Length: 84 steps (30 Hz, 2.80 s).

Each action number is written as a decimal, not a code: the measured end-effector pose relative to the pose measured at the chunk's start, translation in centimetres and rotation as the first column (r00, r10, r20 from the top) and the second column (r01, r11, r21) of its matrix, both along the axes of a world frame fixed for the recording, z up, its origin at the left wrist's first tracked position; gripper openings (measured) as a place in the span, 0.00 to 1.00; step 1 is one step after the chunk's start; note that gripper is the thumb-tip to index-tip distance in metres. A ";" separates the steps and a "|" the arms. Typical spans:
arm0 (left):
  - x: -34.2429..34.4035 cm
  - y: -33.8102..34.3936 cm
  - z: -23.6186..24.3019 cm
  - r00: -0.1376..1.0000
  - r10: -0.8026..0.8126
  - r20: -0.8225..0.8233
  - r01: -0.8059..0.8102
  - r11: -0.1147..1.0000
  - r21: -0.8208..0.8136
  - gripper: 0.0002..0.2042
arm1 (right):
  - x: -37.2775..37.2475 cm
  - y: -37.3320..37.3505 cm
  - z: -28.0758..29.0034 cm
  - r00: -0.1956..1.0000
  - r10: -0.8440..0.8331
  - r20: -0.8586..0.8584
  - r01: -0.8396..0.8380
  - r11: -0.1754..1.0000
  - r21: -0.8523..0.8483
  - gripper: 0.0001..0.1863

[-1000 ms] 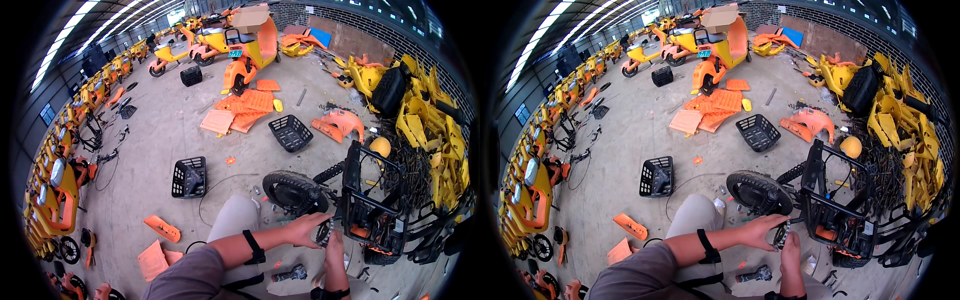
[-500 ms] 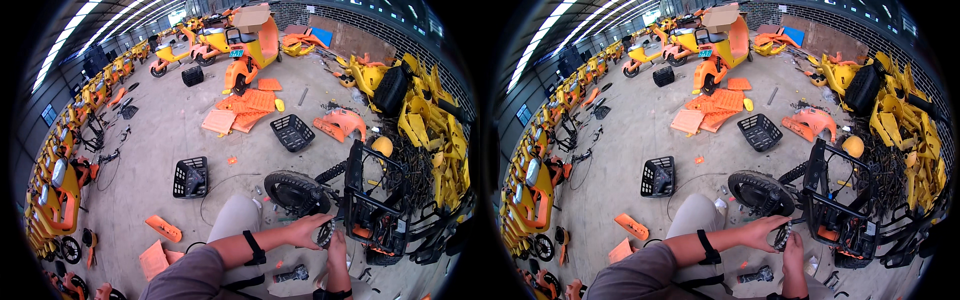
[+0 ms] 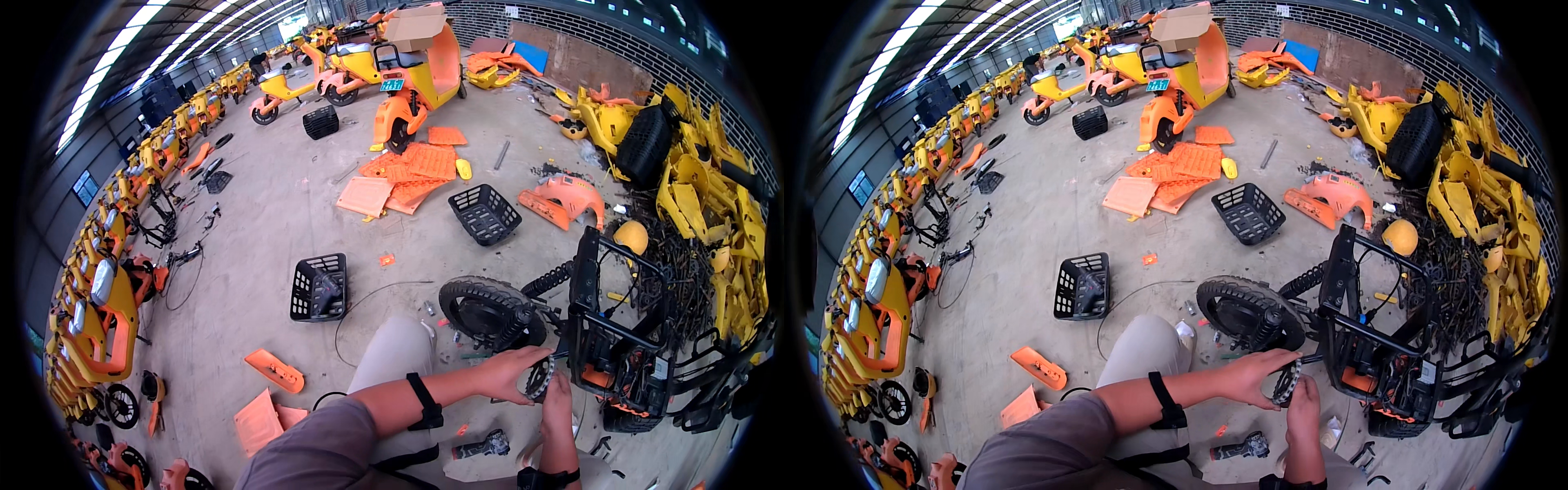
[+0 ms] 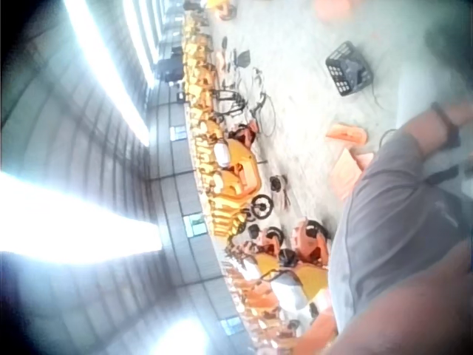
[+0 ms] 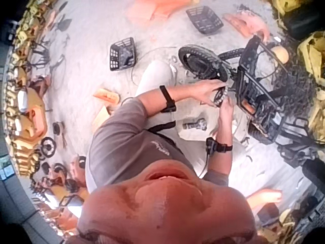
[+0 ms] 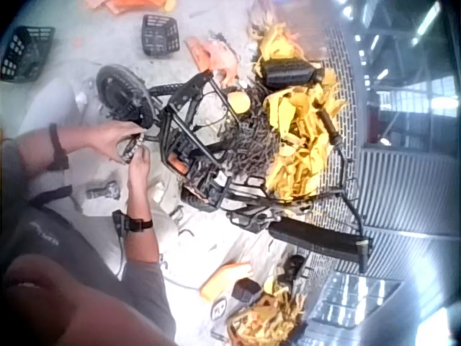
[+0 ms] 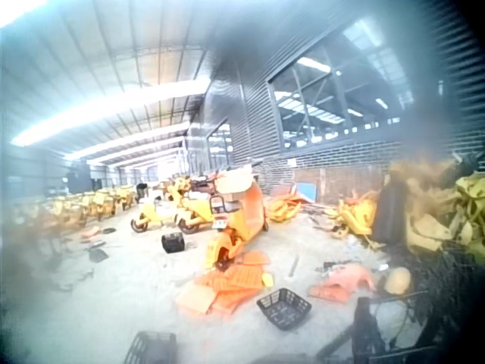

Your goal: The person holds a sprocket and chain, fitting the chain around the gear while seated on the floor near a scooter frame.

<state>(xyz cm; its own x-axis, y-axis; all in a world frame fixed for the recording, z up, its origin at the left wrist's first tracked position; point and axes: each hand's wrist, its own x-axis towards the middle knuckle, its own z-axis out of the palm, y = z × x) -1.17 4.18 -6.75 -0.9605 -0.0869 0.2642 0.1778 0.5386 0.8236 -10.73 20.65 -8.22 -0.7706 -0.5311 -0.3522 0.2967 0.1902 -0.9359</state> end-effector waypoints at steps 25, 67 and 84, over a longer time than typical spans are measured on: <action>0.4 -0.5 -0.1 0.999 -0.025 0.049 0.027 0.998 -0.053 0.52 | 0.2 -0.2 0.6 0.999 0.041 0.019 -0.042 0.998 0.046 0.16; 1.2 -0.7 0.6 1.000 -0.006 -0.015 0.006 0.999 -0.033 0.48 | 0.2 -0.3 -0.5 0.988 0.132 -0.081 -0.131 0.991 0.018 0.18; 1.2 -0.5 0.5 0.999 -0.019 -0.031 0.018 0.999 -0.034 0.48 | 0.3 -0.1 0.1 0.993 0.119 -0.013 -0.119 0.993 0.018 0.17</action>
